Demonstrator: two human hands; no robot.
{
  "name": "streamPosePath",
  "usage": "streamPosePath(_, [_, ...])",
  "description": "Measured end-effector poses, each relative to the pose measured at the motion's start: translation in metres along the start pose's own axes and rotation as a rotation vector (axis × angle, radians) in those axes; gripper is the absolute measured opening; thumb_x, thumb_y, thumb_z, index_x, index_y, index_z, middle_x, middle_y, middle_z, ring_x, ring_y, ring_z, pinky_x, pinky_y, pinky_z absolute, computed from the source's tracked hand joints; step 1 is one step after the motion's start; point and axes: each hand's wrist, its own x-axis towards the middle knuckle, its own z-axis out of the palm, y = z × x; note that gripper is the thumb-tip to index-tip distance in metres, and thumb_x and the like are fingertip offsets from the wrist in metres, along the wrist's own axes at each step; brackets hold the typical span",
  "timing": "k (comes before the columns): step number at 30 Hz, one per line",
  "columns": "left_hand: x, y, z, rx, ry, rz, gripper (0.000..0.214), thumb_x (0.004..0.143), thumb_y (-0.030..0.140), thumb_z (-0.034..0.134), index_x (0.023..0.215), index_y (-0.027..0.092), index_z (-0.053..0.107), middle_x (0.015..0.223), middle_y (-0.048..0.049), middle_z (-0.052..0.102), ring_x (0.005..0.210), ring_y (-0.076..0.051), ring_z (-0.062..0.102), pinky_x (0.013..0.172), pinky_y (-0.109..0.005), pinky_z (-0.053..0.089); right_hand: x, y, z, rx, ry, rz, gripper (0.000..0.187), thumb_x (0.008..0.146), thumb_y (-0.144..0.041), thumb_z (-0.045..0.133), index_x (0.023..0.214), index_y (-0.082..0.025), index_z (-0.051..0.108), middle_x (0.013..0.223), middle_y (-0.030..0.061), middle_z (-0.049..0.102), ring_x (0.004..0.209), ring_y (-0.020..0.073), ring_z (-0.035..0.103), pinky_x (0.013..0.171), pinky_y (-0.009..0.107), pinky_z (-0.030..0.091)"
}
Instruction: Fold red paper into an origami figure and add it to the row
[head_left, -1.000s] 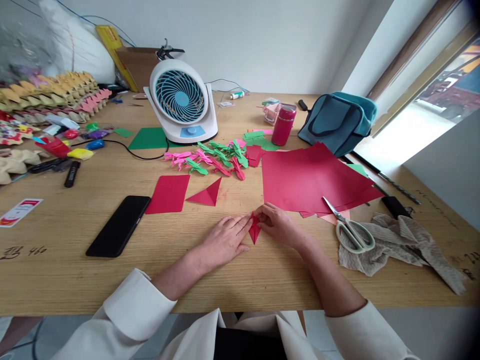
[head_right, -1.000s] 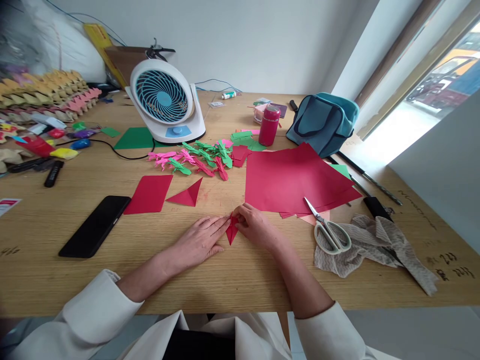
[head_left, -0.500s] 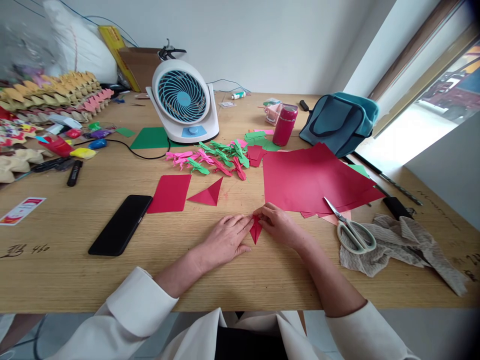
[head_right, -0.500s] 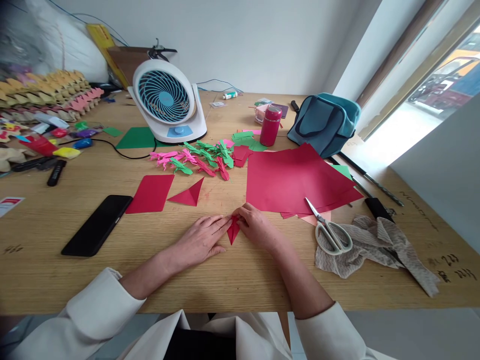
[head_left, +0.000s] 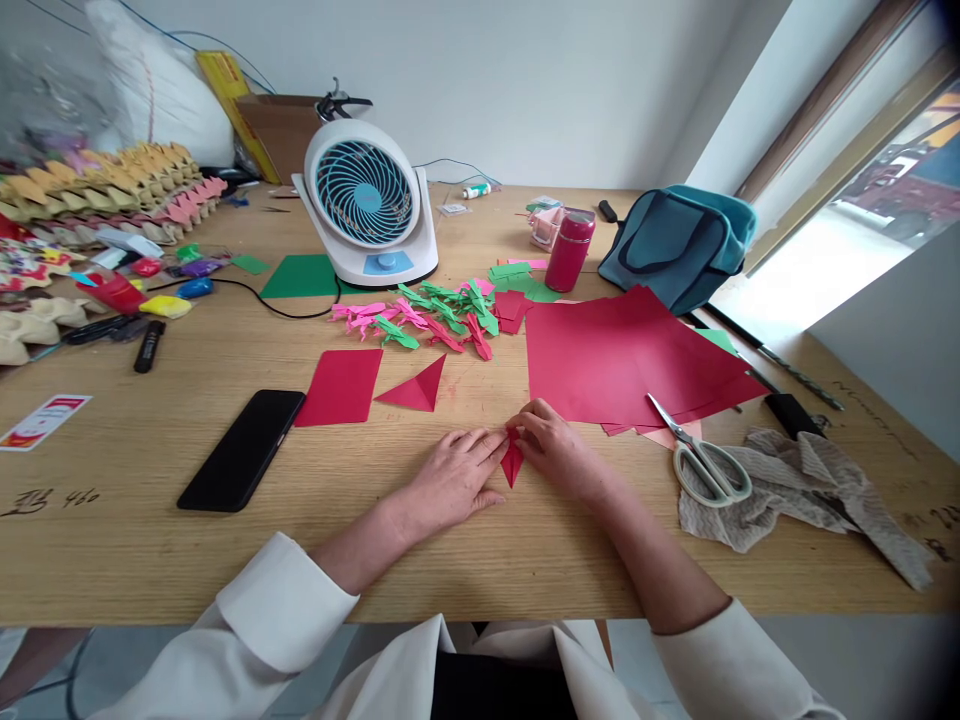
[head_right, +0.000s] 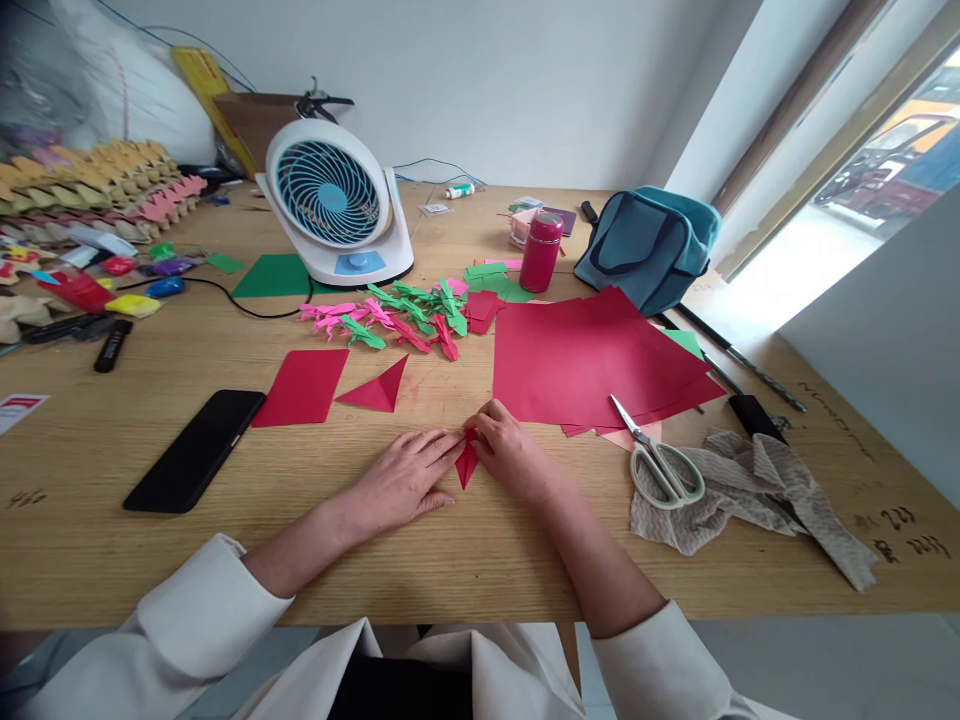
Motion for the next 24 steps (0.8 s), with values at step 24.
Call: streamPosePath(24, [-0.0003,0.0012,0.0006,0.006,0.014,0.003,0.063,0.090,0.052,0.059,0.140,0.015,0.048,0.145,-0.0111,0.052,0.132,-0.030,0.043,0.107,-0.043,0.032,0.0036,-0.0077,0.0005,-0.106,-0.033,-0.056,0.023,0.093,-0.006,0.048,0.110,-0.018,0.058,0.102,0.0090,0.063,0.096,0.0224,0.058,0.086,0.036,0.048])
